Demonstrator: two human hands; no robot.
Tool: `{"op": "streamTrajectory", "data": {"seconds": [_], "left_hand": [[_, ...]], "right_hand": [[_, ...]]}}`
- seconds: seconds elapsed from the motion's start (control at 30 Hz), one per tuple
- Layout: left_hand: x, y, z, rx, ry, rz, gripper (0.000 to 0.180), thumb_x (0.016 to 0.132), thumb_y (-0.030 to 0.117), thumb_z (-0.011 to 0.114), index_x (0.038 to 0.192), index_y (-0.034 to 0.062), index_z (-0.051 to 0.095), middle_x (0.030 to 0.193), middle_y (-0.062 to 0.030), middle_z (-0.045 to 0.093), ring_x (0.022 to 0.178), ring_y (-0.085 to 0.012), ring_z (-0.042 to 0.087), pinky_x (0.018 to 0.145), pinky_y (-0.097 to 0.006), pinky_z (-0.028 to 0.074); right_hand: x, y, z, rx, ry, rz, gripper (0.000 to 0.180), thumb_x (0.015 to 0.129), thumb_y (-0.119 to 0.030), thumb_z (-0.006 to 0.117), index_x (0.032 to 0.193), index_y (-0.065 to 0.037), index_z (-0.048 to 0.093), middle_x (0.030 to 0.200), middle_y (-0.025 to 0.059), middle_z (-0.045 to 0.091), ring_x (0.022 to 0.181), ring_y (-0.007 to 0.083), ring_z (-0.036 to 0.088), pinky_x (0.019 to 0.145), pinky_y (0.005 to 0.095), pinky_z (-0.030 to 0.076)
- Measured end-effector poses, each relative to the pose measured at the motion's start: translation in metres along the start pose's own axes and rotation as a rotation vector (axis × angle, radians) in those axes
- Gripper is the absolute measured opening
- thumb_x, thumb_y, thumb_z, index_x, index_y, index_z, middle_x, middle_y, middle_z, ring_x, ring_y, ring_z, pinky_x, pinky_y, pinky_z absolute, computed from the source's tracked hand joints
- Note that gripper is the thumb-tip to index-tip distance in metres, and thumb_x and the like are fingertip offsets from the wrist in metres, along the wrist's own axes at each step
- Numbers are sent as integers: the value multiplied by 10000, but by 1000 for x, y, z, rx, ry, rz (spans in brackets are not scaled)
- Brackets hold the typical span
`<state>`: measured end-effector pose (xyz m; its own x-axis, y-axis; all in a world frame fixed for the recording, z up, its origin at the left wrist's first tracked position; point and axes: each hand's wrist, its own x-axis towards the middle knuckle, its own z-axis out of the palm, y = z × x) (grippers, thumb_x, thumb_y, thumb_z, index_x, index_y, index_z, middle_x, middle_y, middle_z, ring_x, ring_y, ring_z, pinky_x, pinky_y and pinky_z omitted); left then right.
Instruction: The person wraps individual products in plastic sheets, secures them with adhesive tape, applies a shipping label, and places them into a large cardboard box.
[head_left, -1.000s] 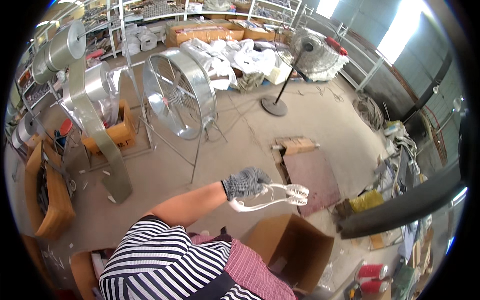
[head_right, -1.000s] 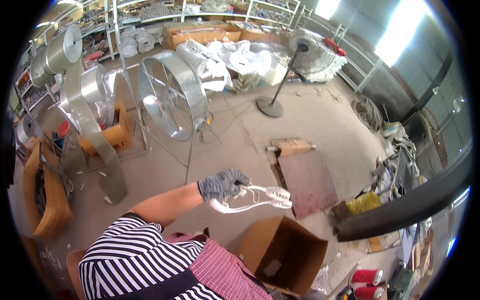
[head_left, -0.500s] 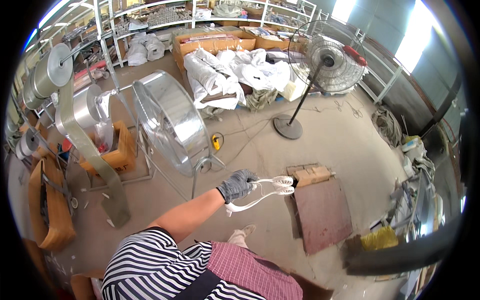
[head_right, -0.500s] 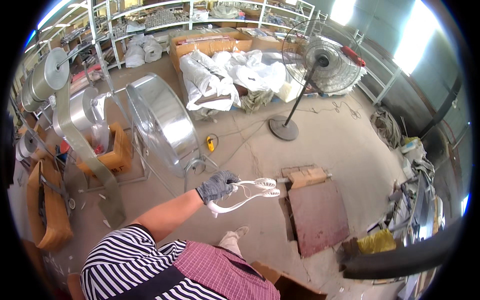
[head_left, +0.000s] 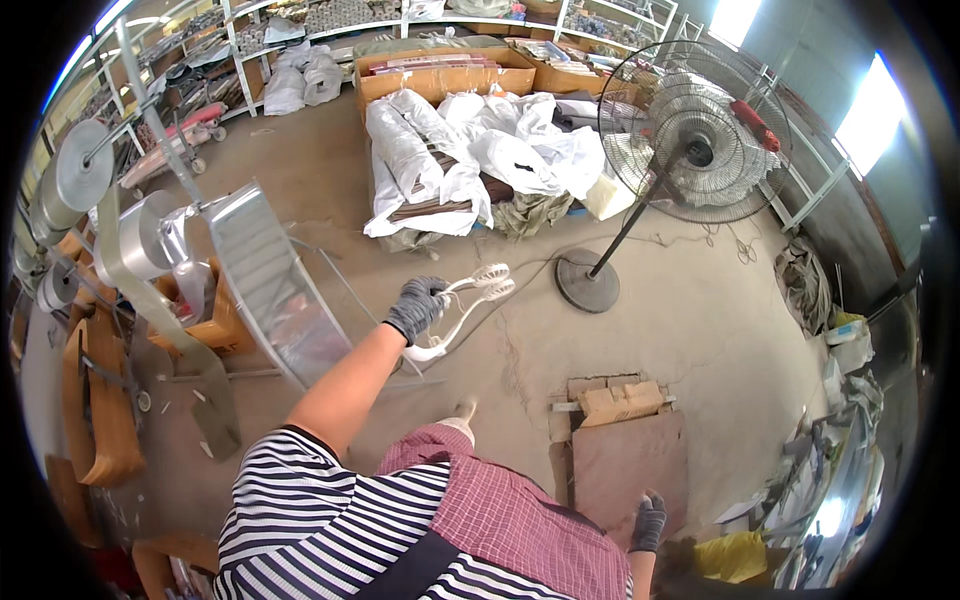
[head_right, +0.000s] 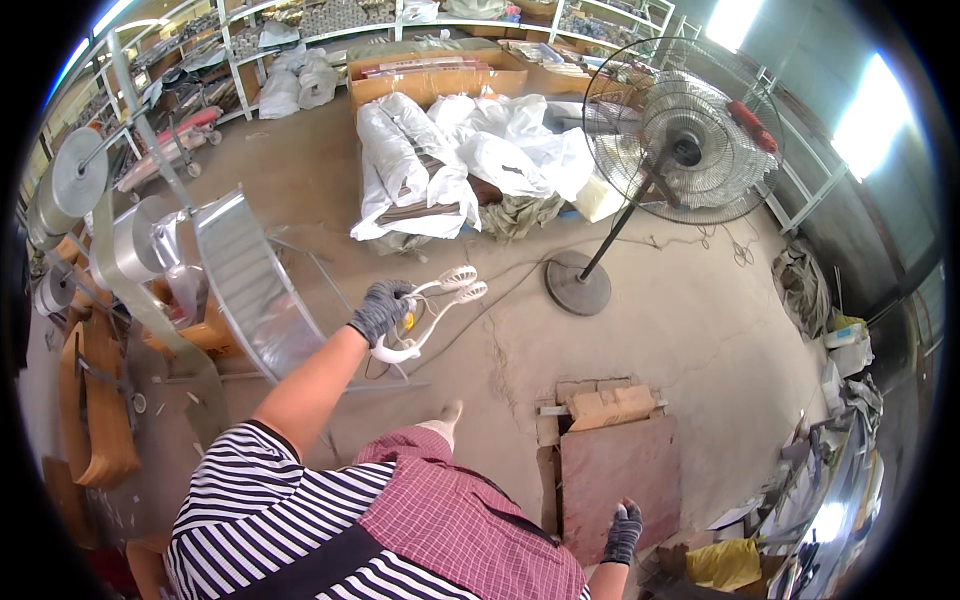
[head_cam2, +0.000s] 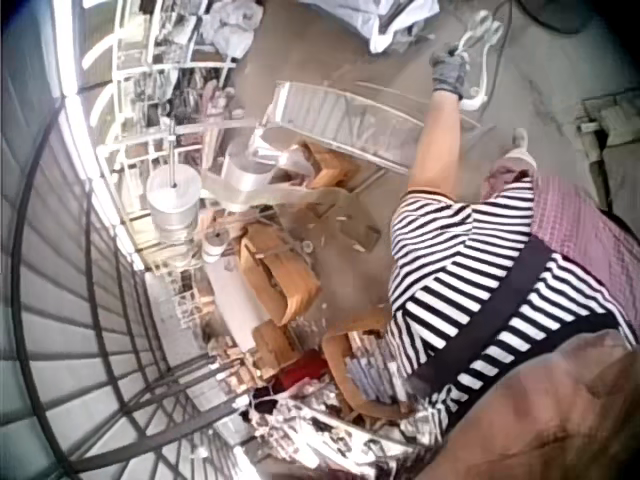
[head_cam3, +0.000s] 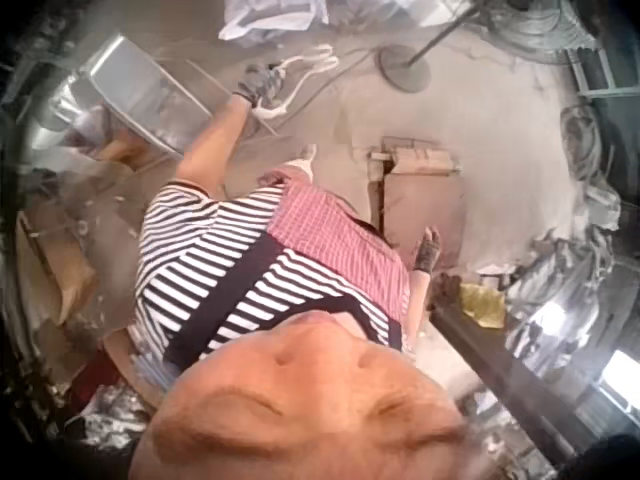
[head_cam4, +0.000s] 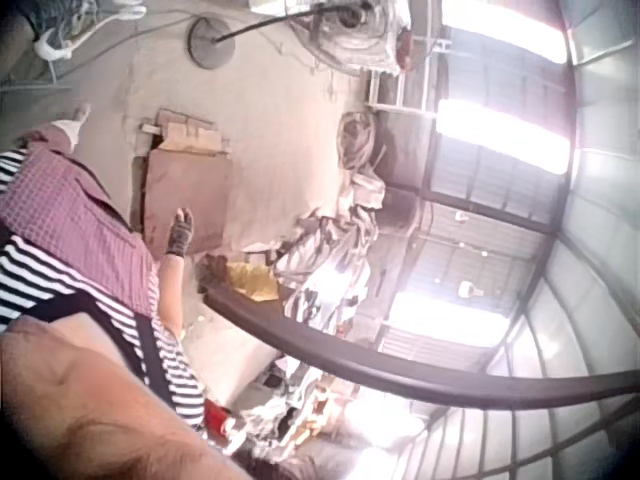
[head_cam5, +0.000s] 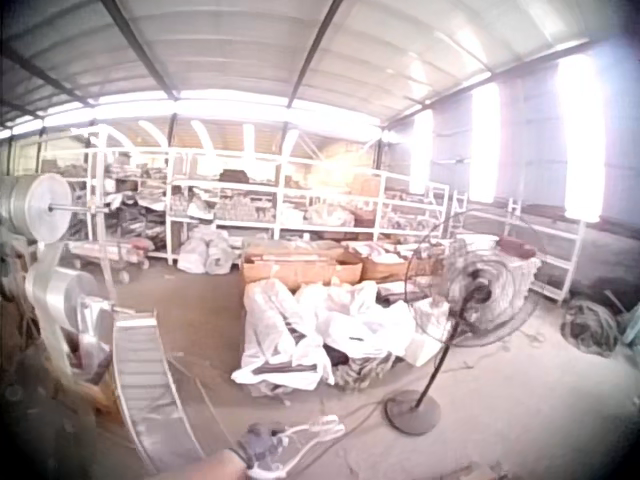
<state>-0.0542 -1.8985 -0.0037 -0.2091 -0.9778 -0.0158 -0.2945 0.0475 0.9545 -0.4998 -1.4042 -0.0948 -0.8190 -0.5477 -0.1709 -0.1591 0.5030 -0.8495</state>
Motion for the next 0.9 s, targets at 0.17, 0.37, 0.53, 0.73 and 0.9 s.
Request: {"op": "streamTrajectory", "data": {"seconds": [0.17, 0.37, 0.53, 0.73, 0.9], "left_hand": [[183, -53, 37, 34, 5, -153, 146, 838, 62, 674, 970, 11, 708, 711, -62, 666, 594, -133, 571, 557, -301, 480], [450, -148, 72, 256, 122, 74, 113, 831, 76, 674, 926, 35, 720, 708, -59, 670, 577, -143, 599, 534, -303, 484], [708, -158, 60, -466, 191, -26, 141, 888, 158, 628, 835, 50, 702, 659, -32, 651, 555, -143, 585, 515, -311, 470], [902, -226, 20, -24, 865, -108, 453, 850, 144, 677, 1248, 0, 515, 872, -125, 653, 729, -264, 648, 611, -389, 530], [700, -328, 174, 436, -118, -280, 290, 920, 223, 525, 1103, 40, 656, 1036, -147, 689, 864, -274, 677, 745, -470, 527]], "right_hand": [[107, -22, 85, -38, -4, 37, 202, 889, -63, 616, 1079, -10, 662, 997, 87, 683, 911, 181, 616, 848, 316, 489], [215, -150, 221, -273, -154, 292, 271, 897, -152, 668, 1132, -16, 659, 1059, 88, 686, 975, 184, 622, 888, 320, 486], [293, -245, 302, -419, -190, 409, 288, 898, -168, 674, 1143, -19, 657, 1068, 87, 686, 988, 182, 621, 896, 319, 484], [347, -282, 351, -487, -244, 440, 308, 898, -187, 680, 1157, -21, 654, 1079, 86, 685, 1003, 178, 619, 904, 317, 482], [370, -293, 365, -522, -329, 368, 326, 899, -203, 686, 1168, -23, 652, 1088, 85, 685, 1016, 175, 617, 912, 315, 480]]}}
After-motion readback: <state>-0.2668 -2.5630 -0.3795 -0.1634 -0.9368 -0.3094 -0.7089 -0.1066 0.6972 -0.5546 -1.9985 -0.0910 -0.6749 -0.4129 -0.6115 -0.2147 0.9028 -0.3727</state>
